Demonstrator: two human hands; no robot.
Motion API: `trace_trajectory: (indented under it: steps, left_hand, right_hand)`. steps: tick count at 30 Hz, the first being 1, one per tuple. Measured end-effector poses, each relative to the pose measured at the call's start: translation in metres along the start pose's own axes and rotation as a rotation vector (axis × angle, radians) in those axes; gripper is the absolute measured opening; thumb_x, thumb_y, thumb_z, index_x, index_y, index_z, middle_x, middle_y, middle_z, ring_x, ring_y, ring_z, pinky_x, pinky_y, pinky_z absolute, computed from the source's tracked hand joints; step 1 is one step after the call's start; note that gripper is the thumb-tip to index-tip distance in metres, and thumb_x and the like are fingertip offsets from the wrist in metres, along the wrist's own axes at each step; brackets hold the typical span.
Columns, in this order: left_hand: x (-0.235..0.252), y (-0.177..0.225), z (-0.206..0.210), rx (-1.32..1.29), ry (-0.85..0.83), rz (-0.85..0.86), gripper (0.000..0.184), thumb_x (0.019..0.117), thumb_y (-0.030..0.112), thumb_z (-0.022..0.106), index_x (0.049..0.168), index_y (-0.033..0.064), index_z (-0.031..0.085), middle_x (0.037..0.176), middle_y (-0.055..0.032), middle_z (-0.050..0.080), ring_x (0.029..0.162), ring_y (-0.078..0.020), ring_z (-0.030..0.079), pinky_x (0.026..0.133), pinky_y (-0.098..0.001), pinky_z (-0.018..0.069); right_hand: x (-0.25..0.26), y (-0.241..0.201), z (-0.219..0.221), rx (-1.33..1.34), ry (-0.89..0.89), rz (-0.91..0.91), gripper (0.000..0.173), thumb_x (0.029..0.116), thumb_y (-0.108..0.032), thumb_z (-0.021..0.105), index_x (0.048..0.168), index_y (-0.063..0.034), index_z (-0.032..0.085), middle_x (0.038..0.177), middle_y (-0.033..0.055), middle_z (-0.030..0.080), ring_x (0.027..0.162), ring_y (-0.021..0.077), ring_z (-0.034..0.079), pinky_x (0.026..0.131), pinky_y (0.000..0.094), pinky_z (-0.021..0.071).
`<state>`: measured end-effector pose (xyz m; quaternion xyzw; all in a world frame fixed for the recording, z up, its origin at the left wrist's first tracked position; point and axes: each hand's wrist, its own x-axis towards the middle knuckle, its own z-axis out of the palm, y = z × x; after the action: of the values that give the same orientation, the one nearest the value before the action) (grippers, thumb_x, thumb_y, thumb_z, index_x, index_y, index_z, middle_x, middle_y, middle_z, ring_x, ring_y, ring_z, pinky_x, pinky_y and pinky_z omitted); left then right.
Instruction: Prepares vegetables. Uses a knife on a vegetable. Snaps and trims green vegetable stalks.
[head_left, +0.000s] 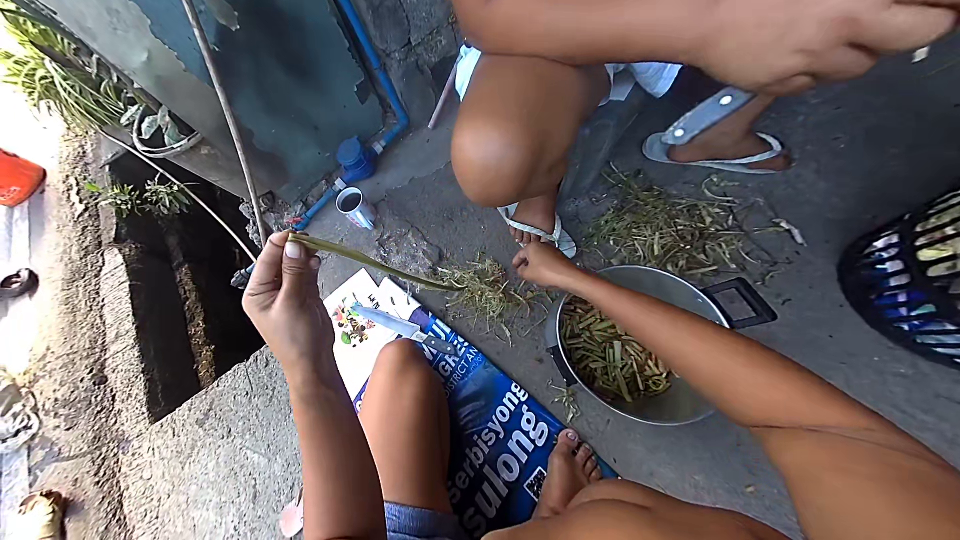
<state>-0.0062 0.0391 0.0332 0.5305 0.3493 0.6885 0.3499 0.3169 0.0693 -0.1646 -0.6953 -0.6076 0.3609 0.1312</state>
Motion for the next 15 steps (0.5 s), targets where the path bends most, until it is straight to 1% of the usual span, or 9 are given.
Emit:
trace_trajectory:
  steps: [1,3,5,7,9,11,12,14,15]
  left_hand:
    - [-0.001,-0.001,0.000,0.002,-0.008,0.000,0.018,0.1041,0.003,0.054,0.106,0.0063,0.071,0.093,0.0032,0.072,0.082,-0.0032,0.067,0.079,-0.0190,0.0574]
    - [-0.002,-0.004,0.001,0.001,-0.027,-0.008,0.018,0.1043,0.004,0.054,0.106,0.0069,0.071,0.091,0.0037,0.071,0.080,-0.0030,0.067,0.078,-0.0191,0.0573]
    - [-0.005,-0.006,0.005,-0.016,-0.037,-0.017,0.019,0.1041,0.003,0.054,0.105,0.0067,0.072,0.091,0.0034,0.072,0.080,-0.0034,0.067,0.078,-0.0195,0.0575]
    - [-0.008,-0.005,0.010,-0.028,-0.037,-0.029,0.019,0.1037,0.002,0.054,0.105,0.0071,0.072,0.091,0.0037,0.072,0.080,-0.0030,0.067,0.078,-0.0192,0.0576]
    - [-0.011,-0.004,0.015,-0.029,-0.052,-0.027,0.019,0.1035,0.002,0.054,0.105,0.0073,0.073,0.091,0.0044,0.072,0.080,-0.0024,0.067,0.078,-0.0187,0.0572]
    - [-0.014,-0.003,0.019,-0.024,-0.081,-0.013,0.019,0.1034,0.003,0.055,0.105,0.0081,0.073,0.092,0.0051,0.072,0.081,-0.0023,0.067,0.078,-0.0188,0.0571]
    - [-0.016,-0.003,0.021,-0.018,-0.102,-0.001,0.019,0.1034,0.004,0.055,0.105,0.0088,0.073,0.092,0.0055,0.072,0.082,-0.0023,0.067,0.079,-0.0192,0.0570]
    - [-0.018,0.000,0.025,-0.013,-0.125,0.022,0.018,0.1029,0.004,0.056,0.105,0.0091,0.074,0.093,0.0052,0.072,0.082,-0.0030,0.067,0.078,-0.0202,0.0575]
    - [-0.020,0.001,0.027,-0.011,-0.131,0.029,0.018,0.1026,0.004,0.057,0.105,0.0092,0.074,0.093,0.0050,0.073,0.082,-0.0033,0.068,0.079,-0.0205,0.0580]
  right_hand:
    - [-0.005,-0.007,-0.005,-0.032,0.026,-0.024,0.020,0.0974,-0.008,0.062,0.107,0.0006,0.076,0.100,0.0245,0.072,0.099,0.0432,0.068,0.089,0.0648,0.0504]
    - [-0.024,-0.033,-0.017,-0.008,0.122,-0.147,0.018,0.0992,-0.013,0.063,0.102,-0.0017,0.077,0.095,0.0207,0.073,0.094,0.0399,0.069,0.087,0.0631,0.0513]
    - [-0.047,-0.069,-0.033,0.119,0.203,-0.347,0.018,0.0988,-0.014,0.065,0.100,-0.0012,0.077,0.096,0.0180,0.073,0.091,0.0336,0.069,0.086,0.0563,0.0529]
    - [-0.069,-0.106,-0.038,0.297,0.309,-0.569,0.013,0.0958,-0.010,0.068,0.098,-0.0009,0.077,0.094,0.0150,0.070,0.083,0.0245,0.066,0.077,0.0428,0.0551]
    - [-0.086,-0.135,-0.040,0.447,0.367,-0.726,0.012,0.0944,-0.008,0.068,0.099,-0.0021,0.077,0.094,0.0097,0.067,0.076,0.0127,0.063,0.069,0.0276,0.0554]
    - [-0.097,-0.156,-0.044,0.531,0.376,-0.816,0.015,0.0946,-0.010,0.067,0.102,-0.0027,0.077,0.095,0.0064,0.068,0.076,0.0045,0.061,0.068,0.0183,0.0525]
    - [-0.101,-0.164,-0.045,0.548,0.382,-0.847,0.015,0.0947,-0.011,0.067,0.102,-0.0025,0.078,0.095,0.0060,0.068,0.075,0.0026,0.060,0.067,0.0160,0.0510]
    - [-0.107,-0.173,-0.046,0.544,0.390,-0.879,0.014,0.0939,-0.010,0.069,0.101,-0.0019,0.078,0.094,0.0065,0.067,0.072,0.0022,0.058,0.063,0.0143,0.0491]
    - [-0.110,-0.177,-0.046,0.536,0.390,-0.878,0.013,0.0931,-0.008,0.070,0.100,-0.0014,0.078,0.091,0.0070,0.066,0.069,0.0036,0.056,0.060,0.0153,0.0470]
